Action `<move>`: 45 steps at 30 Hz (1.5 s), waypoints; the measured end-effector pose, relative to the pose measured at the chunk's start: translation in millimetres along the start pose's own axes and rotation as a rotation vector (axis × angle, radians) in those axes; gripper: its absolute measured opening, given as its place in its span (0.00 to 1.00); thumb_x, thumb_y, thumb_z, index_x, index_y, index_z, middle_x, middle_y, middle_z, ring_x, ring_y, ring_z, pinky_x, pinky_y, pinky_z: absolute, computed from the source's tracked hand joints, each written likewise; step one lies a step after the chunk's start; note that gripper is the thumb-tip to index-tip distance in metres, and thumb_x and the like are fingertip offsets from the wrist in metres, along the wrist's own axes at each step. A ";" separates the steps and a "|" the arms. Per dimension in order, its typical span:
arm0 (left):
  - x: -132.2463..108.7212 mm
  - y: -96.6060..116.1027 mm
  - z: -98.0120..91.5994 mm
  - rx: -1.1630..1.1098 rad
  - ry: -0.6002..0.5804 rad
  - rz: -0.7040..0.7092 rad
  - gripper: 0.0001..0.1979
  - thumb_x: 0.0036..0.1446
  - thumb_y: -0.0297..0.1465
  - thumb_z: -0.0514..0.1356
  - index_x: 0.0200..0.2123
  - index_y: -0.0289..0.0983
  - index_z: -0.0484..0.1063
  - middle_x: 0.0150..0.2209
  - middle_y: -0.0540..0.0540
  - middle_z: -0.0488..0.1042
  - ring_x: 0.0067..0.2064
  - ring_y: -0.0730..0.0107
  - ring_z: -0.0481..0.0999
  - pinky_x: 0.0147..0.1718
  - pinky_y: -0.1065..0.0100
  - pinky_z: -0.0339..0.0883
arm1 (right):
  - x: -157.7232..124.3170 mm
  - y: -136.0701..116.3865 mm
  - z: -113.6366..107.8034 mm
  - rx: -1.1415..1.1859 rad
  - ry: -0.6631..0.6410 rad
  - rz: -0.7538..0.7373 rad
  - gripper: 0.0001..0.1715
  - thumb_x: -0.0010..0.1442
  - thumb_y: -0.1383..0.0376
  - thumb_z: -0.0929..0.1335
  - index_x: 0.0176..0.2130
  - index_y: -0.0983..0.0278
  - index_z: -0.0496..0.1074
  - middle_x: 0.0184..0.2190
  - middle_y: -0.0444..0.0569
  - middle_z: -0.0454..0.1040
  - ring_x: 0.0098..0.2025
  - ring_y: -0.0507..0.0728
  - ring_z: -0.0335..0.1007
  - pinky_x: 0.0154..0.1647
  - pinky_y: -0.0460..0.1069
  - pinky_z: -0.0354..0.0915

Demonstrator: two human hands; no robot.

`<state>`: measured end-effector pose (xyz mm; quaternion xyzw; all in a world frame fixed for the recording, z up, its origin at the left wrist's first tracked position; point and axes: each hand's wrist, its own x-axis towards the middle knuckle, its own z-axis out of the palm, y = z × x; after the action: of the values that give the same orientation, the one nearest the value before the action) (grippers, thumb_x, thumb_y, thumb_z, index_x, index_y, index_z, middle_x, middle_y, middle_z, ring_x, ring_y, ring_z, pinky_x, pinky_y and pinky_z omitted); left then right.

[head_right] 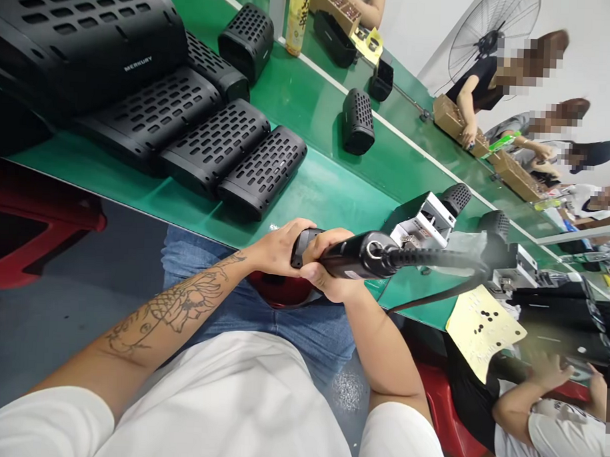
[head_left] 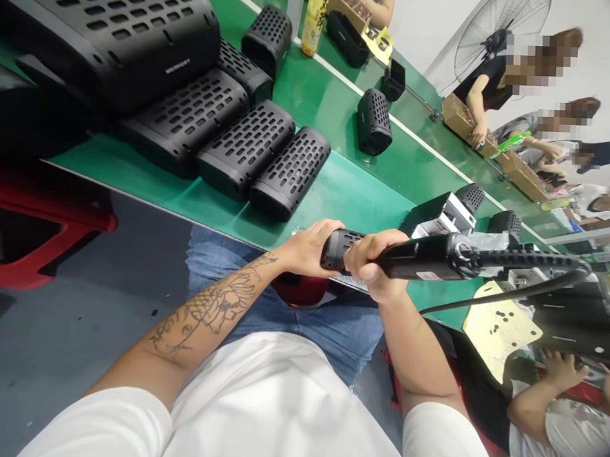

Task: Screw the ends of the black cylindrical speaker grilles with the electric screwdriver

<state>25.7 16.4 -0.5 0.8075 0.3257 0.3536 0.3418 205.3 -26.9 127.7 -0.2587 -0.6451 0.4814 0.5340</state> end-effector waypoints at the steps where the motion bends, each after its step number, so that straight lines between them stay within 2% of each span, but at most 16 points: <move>1: 0.9 -1.3 0.4 -0.001 -0.003 -0.001 0.55 0.52 0.45 0.84 0.76 0.47 0.62 0.72 0.36 0.75 0.70 0.38 0.83 0.65 0.45 0.84 | -1.8 3.0 -1.7 -0.002 -0.014 0.003 0.31 0.62 0.43 0.86 0.34 0.54 0.69 0.18 0.33 0.69 0.14 0.51 0.61 0.18 0.50 0.68; 7: -4.2 -4.5 1.8 -0.044 0.008 -0.044 0.57 0.49 0.44 0.85 0.77 0.48 0.64 0.72 0.38 0.76 0.72 0.38 0.83 0.71 0.43 0.81 | -5.1 8.9 3.4 -0.080 0.069 0.026 0.34 0.58 0.39 0.88 0.37 0.55 0.72 0.20 0.34 0.72 0.19 0.53 0.69 0.24 0.51 0.72; 10: -10.5 2.2 0.1 -0.086 0.134 -0.110 0.58 0.48 0.45 0.86 0.77 0.46 0.65 0.72 0.37 0.77 0.72 0.37 0.83 0.73 0.41 0.79 | 2.7 -15.7 3.6 -0.025 0.207 -0.095 0.33 0.59 0.38 0.87 0.41 0.55 0.76 0.21 0.33 0.72 0.18 0.52 0.67 0.25 0.51 0.73; 13: 5.1 9.6 1.3 -0.087 0.335 -0.165 0.57 0.51 0.46 0.86 0.78 0.46 0.64 0.72 0.36 0.76 0.72 0.38 0.82 0.74 0.40 0.79 | 5.2 -58.1 -17.8 0.083 0.354 -0.311 0.28 0.65 0.35 0.83 0.45 0.51 0.80 0.20 0.30 0.65 0.15 0.50 0.58 0.22 0.49 0.69; 15: 39.1 12.8 6.5 -0.075 0.462 -0.174 0.56 0.53 0.46 0.85 0.78 0.46 0.64 0.72 0.35 0.75 0.72 0.39 0.82 0.74 0.41 0.78 | 0.0 -86.2 -42.5 0.097 0.466 -0.399 0.29 0.64 0.32 0.82 0.47 0.48 0.83 0.20 0.30 0.60 0.15 0.50 0.54 0.21 0.49 0.67; 18: 125.8 13.1 24.3 -0.074 0.620 -0.251 0.57 0.52 0.43 0.87 0.77 0.43 0.63 0.72 0.33 0.74 0.74 0.38 0.80 0.75 0.42 0.76 | -14.1 -114.1 -79.7 0.103 0.632 -0.404 0.29 0.61 0.32 0.83 0.49 0.47 0.86 0.21 0.31 0.56 0.16 0.50 0.52 0.21 0.51 0.68; 21: 231.1 8.0 55.2 -0.114 0.696 -0.432 0.55 0.53 0.38 0.87 0.77 0.41 0.62 0.73 0.29 0.72 0.76 0.37 0.77 0.77 0.43 0.73 | -29.3 -118.7 -102.9 0.177 0.659 -0.241 0.29 0.65 0.37 0.80 0.53 0.52 0.87 0.23 0.34 0.61 0.18 0.51 0.54 0.22 0.51 0.68; 24: 320.5 -0.1 94.1 -0.110 0.682 -0.491 0.53 0.57 0.35 0.85 0.77 0.37 0.62 0.74 0.23 0.71 0.78 0.33 0.75 0.78 0.41 0.70 | -42.7 -103.9 -113.1 0.225 0.656 -0.124 0.28 0.67 0.41 0.77 0.54 0.57 0.86 0.27 0.38 0.66 0.21 0.51 0.56 0.23 0.51 0.66; 27: 376.4 -8.3 130.0 -0.087 0.645 -0.498 0.50 0.60 0.35 0.84 0.77 0.30 0.64 0.73 0.15 0.70 0.79 0.30 0.73 0.78 0.39 0.67 | -57.1 -81.1 -120.0 0.244 0.728 -0.128 0.33 0.72 0.31 0.73 0.54 0.53 0.85 0.25 0.35 0.61 0.20 0.49 0.49 0.22 0.48 0.61; 30: 404.0 -17.6 147.4 -0.043 0.615 -0.457 0.48 0.62 0.38 0.83 0.76 0.27 0.67 0.73 0.11 0.69 0.82 0.28 0.68 0.83 0.38 0.58 | -75.6 -62.9 -132.1 0.200 0.848 -0.160 0.43 0.70 0.20 0.66 0.59 0.44 0.83 0.25 0.33 0.59 0.20 0.50 0.48 0.25 0.48 0.62; 32: 414.4 -27.6 141.8 0.000 0.623 -0.407 0.48 0.65 0.41 0.80 0.79 0.28 0.65 0.79 0.12 0.63 0.87 0.29 0.59 0.87 0.36 0.48 | -88.3 -56.9 -145.1 0.129 0.920 -0.170 0.45 0.70 0.18 0.64 0.60 0.43 0.82 0.25 0.34 0.61 0.21 0.51 0.51 0.26 0.48 0.62; 34: 423.2 -41.2 123.4 0.075 0.675 -0.391 0.51 0.68 0.42 0.78 0.83 0.29 0.61 0.85 0.15 0.55 0.91 0.31 0.48 0.89 0.34 0.39 | -96.9 -55.8 -160.8 0.021 0.960 -0.178 0.44 0.70 0.19 0.65 0.58 0.47 0.83 0.24 0.35 0.65 0.20 0.51 0.54 0.26 0.49 0.64; 37: 435.6 -61.7 87.1 0.183 0.755 -0.522 0.59 0.61 0.39 0.82 0.85 0.29 0.56 0.88 0.15 0.48 0.92 0.28 0.45 0.89 0.31 0.35 | -93.1 -58.3 -183.8 -0.131 0.973 -0.213 0.37 0.70 0.26 0.73 0.54 0.50 0.85 0.24 0.38 0.72 0.19 0.54 0.61 0.25 0.53 0.69; 40: 443.6 -69.5 57.6 0.121 0.769 -0.717 0.60 0.56 0.32 0.84 0.84 0.35 0.58 0.86 0.18 0.51 0.89 0.28 0.54 0.87 0.33 0.46 | -68.1 -56.4 -200.6 -0.185 0.961 -0.291 0.30 0.67 0.33 0.78 0.52 0.51 0.86 0.23 0.39 0.76 0.17 0.56 0.65 0.23 0.54 0.71; 43: 439.4 -59.1 32.9 0.028 0.781 -0.818 0.54 0.59 0.31 0.81 0.83 0.35 0.61 0.79 0.21 0.62 0.81 0.31 0.69 0.81 0.39 0.64 | -36.6 -45.5 -213.2 -0.267 0.977 -0.369 0.33 0.62 0.33 0.82 0.50 0.53 0.83 0.22 0.36 0.76 0.17 0.55 0.67 0.23 0.53 0.72; 45: 419.7 -45.1 15.5 -0.011 0.794 -0.845 0.51 0.61 0.32 0.79 0.82 0.33 0.63 0.75 0.23 0.66 0.77 0.35 0.74 0.80 0.43 0.67 | -20.3 -35.8 -220.6 -0.320 0.984 -0.365 0.38 0.61 0.30 0.82 0.49 0.56 0.80 0.21 0.36 0.76 0.17 0.55 0.69 0.23 0.52 0.73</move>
<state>250.9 358.6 102.4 0.4113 0.7213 0.4638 0.3091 424.7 17.6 143.4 -0.4152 -0.4186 0.0992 0.8016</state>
